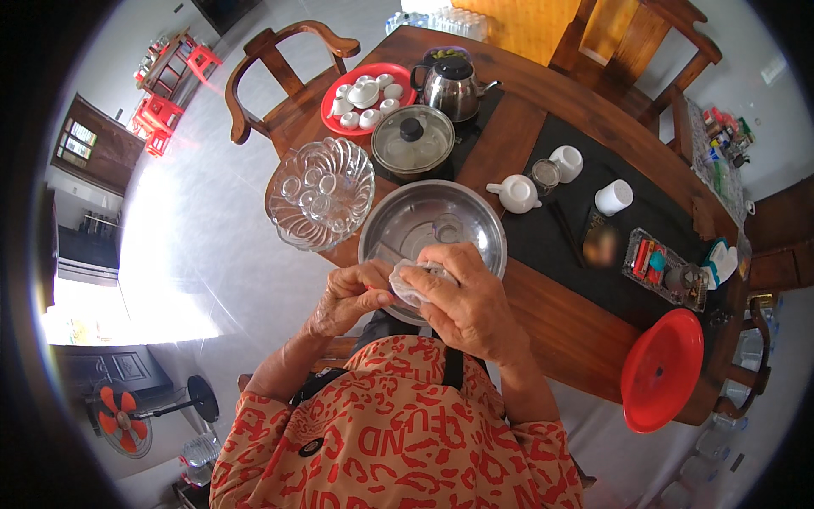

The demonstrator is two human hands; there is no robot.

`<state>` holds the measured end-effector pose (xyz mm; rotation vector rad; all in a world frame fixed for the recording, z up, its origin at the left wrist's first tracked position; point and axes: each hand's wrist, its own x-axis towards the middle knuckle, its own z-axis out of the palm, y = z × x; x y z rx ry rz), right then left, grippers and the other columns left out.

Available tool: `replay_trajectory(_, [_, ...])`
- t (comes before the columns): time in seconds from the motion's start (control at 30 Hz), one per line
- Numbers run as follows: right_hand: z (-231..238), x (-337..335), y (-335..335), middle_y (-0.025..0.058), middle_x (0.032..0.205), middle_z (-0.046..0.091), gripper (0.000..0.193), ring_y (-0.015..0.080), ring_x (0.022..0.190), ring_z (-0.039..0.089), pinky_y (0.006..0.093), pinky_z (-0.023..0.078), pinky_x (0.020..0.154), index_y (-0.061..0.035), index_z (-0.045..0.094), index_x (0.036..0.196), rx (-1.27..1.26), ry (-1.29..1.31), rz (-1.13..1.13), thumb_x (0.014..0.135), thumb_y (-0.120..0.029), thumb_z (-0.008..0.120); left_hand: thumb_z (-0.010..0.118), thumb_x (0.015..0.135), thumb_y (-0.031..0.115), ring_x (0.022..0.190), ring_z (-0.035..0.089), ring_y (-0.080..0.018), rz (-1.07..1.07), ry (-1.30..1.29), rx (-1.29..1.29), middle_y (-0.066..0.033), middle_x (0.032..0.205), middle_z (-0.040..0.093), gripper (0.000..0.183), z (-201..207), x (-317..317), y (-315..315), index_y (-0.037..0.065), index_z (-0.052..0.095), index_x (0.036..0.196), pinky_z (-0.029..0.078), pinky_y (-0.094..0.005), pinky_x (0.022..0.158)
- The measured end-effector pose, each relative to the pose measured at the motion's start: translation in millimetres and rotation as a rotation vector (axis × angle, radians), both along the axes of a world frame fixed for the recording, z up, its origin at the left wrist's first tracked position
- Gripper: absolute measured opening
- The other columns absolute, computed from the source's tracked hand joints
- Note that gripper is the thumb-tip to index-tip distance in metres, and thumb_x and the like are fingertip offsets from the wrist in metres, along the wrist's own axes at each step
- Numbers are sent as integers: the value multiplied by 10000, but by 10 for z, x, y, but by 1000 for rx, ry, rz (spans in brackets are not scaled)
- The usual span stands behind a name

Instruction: The person wipes several small clear glasses with a white cloth over a metal bowl. They handle the glasses one at a time, wiping the exterior and interior surfaces, and then place the cleaned glasses into a glass holder on the table.

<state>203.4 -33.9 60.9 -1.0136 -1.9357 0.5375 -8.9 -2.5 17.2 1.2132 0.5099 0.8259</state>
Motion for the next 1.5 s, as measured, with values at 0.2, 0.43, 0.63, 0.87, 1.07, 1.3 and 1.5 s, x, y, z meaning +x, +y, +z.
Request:
replay_trajectory(0.2, [-163,105,142,113,1096,522,387,231,962,551,304,475,788,-15,642,1110,-212,191,152,735,71,597,643,867,29,810,525,-113,-63,-14,64,-55,892,592,88,24,7,-17,39,577,809,437,-255,716])
replay_trajectory(0.43, [-110,44,122,111,1059,542,376,252,926,553,318,481,768,-41,652,1096,-60,149,122,732,46,615,651,860,24,858,544,-128,-102,-63,2,-63,906,595,77,20,28,-61,35,585,821,448,-279,753])
replay_trajectory(0.63, [-51,-77,84,107,1052,551,426,250,891,570,324,499,741,-65,660,1101,54,28,53,688,37,686,663,854,38,865,547,-136,-33,85,-144,-49,901,601,76,83,42,-116,40,604,806,435,-303,794])
replay_trajectory(0.87, [-247,65,218,102,1048,555,333,205,931,579,298,485,752,-6,653,1076,-318,307,175,756,57,585,669,850,54,863,540,-134,-118,50,87,-36,889,607,98,113,42,-64,40,601,781,423,-290,781])
replay_trajectory(1.07, [-135,-27,166,84,1021,565,322,227,879,573,318,492,720,-21,661,1045,-46,155,27,726,24,656,664,854,51,837,541,-112,-74,-12,-15,-32,924,611,63,27,43,-67,44,611,820,447,-279,749])
replay_trajectory(1.3, [-31,-174,40,75,1023,559,364,249,874,562,339,501,713,-70,672,1046,175,-63,27,688,-33,720,661,858,44,844,532,-100,32,129,-250,-27,924,600,52,287,131,-94,39,609,861,447,-270,753])
replay_trajectory(1.5, [-133,13,193,114,1051,550,328,250,876,589,326,497,742,-13,649,1058,-156,138,39,734,37,652,659,861,52,821,520,-97,-65,39,73,-51,928,608,84,32,57,-43,42,587,819,444,-251,732])
